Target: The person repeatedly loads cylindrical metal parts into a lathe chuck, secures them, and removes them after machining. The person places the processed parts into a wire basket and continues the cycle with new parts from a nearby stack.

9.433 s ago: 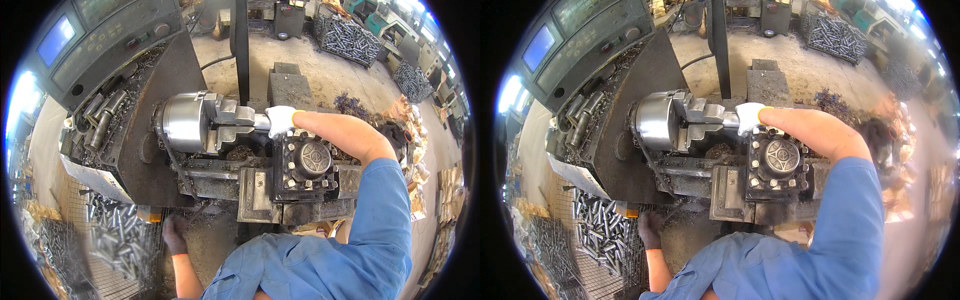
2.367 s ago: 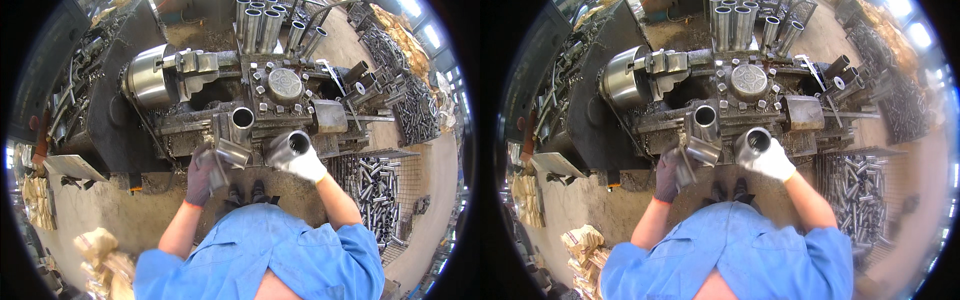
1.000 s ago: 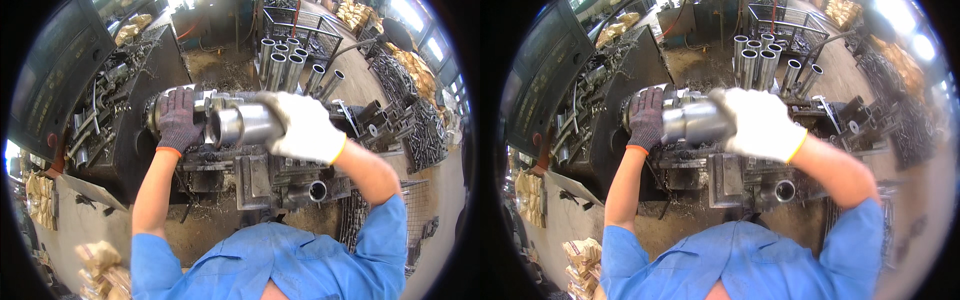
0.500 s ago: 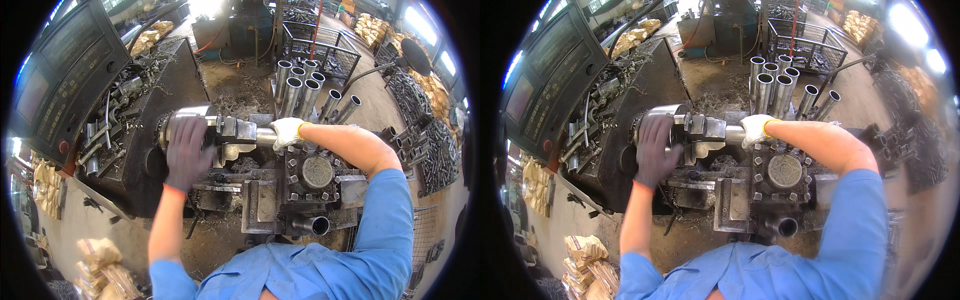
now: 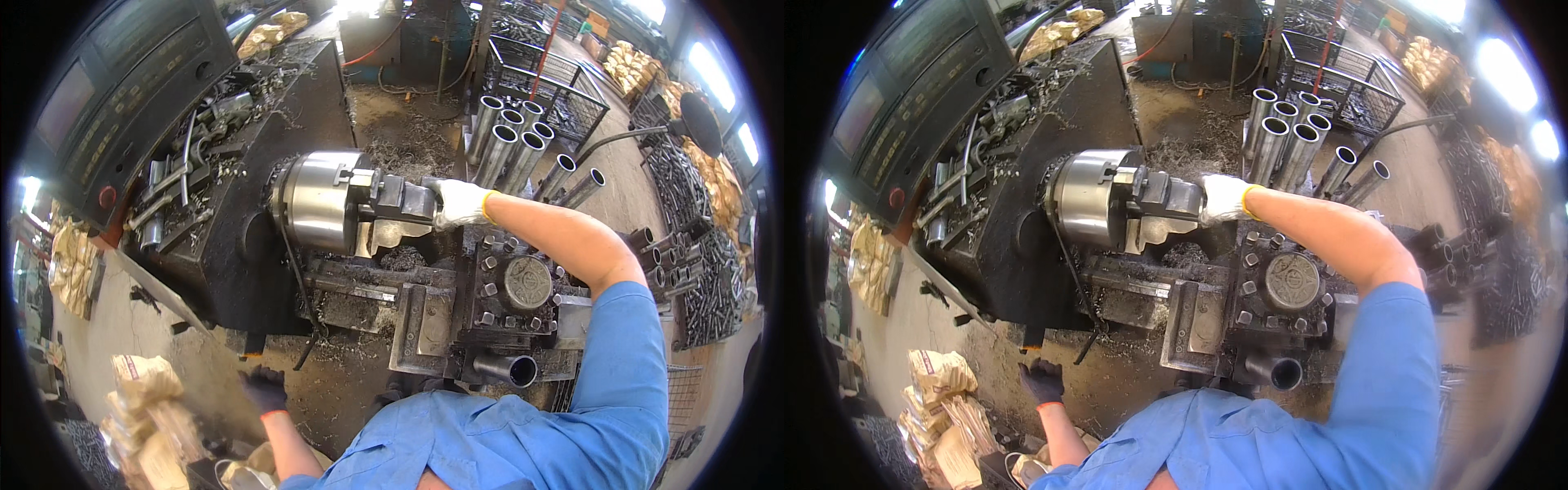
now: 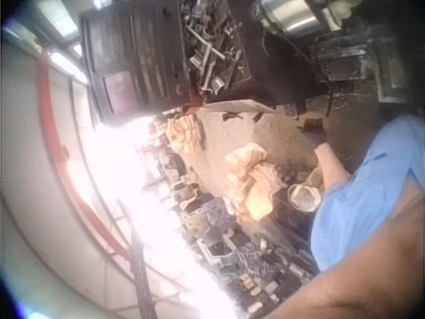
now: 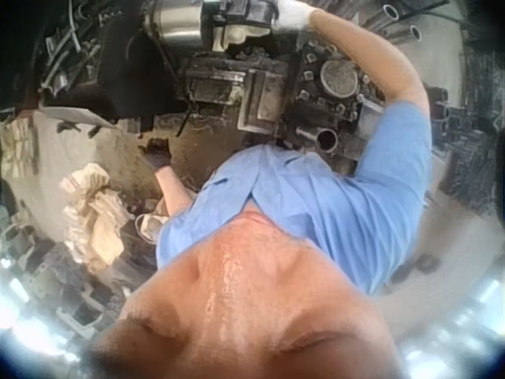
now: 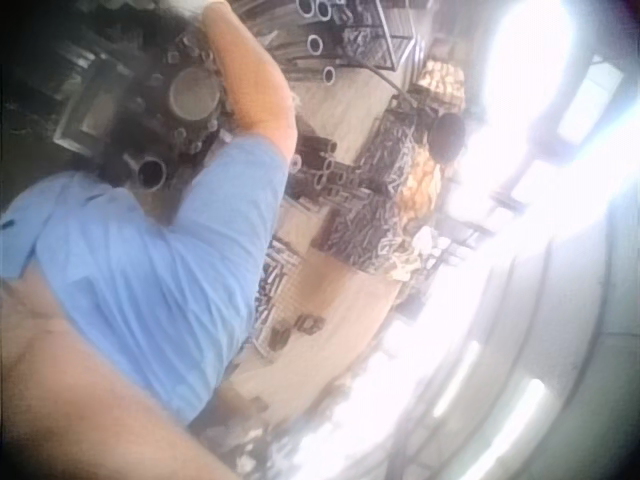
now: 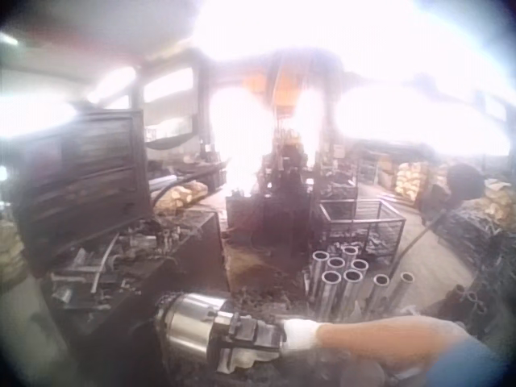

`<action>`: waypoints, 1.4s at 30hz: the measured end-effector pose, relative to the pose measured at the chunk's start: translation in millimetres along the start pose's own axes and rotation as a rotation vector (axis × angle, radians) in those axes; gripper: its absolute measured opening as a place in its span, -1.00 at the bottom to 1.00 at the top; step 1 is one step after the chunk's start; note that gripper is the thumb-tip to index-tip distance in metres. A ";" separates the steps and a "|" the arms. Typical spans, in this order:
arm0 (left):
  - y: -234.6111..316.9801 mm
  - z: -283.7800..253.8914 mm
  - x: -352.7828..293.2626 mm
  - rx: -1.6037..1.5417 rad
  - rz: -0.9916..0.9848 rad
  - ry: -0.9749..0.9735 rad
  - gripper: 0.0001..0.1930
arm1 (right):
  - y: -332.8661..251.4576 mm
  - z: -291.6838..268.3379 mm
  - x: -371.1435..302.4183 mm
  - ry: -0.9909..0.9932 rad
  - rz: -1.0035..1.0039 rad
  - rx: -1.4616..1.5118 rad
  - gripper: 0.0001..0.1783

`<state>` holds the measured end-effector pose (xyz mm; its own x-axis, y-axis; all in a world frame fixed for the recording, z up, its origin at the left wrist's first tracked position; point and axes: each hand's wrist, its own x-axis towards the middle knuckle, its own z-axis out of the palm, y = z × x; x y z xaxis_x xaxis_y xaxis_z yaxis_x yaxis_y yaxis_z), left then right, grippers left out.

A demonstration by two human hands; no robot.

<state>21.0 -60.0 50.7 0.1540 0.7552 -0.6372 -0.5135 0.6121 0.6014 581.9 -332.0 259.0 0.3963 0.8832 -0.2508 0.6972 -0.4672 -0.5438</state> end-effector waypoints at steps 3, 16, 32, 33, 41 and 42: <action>33.4 -8.7 19.2 0.094 -0.087 -0.009 -0.44 | 1.4 10.6 6.8 0.078 0.059 0.068 0.09; 44.2 -35.3 63.0 0.515 0.129 -0.229 -0.66 | 116.7 -12.4 -113.7 -0.542 0.384 -0.795 -0.60; 232.3 399.4 -68.9 1.859 1.637 0.033 -0.23 | 54.9 76.9 -383.0 0.993 0.545 0.193 -0.56; 240.1 414.8 -62.7 1.934 1.554 0.075 -0.26 | 47.2 76.3 -391.8 0.867 0.576 0.092 -0.61; 145.3 320.2 -158.1 1.309 1.872 -0.553 -0.60 | -19.0 107.9 -445.6 0.741 0.692 0.150 -0.53; 121.1 287.4 -175.6 1.211 1.823 -0.775 -0.67 | -23.2 112.0 -445.4 0.731 0.719 0.080 -0.49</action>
<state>174.4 -51.0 374.0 0.6088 0.2212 0.7618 0.0700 -0.9716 0.2261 322.3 -710.0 293.6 0.9898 0.1425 -0.0037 0.1202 -0.8480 -0.5162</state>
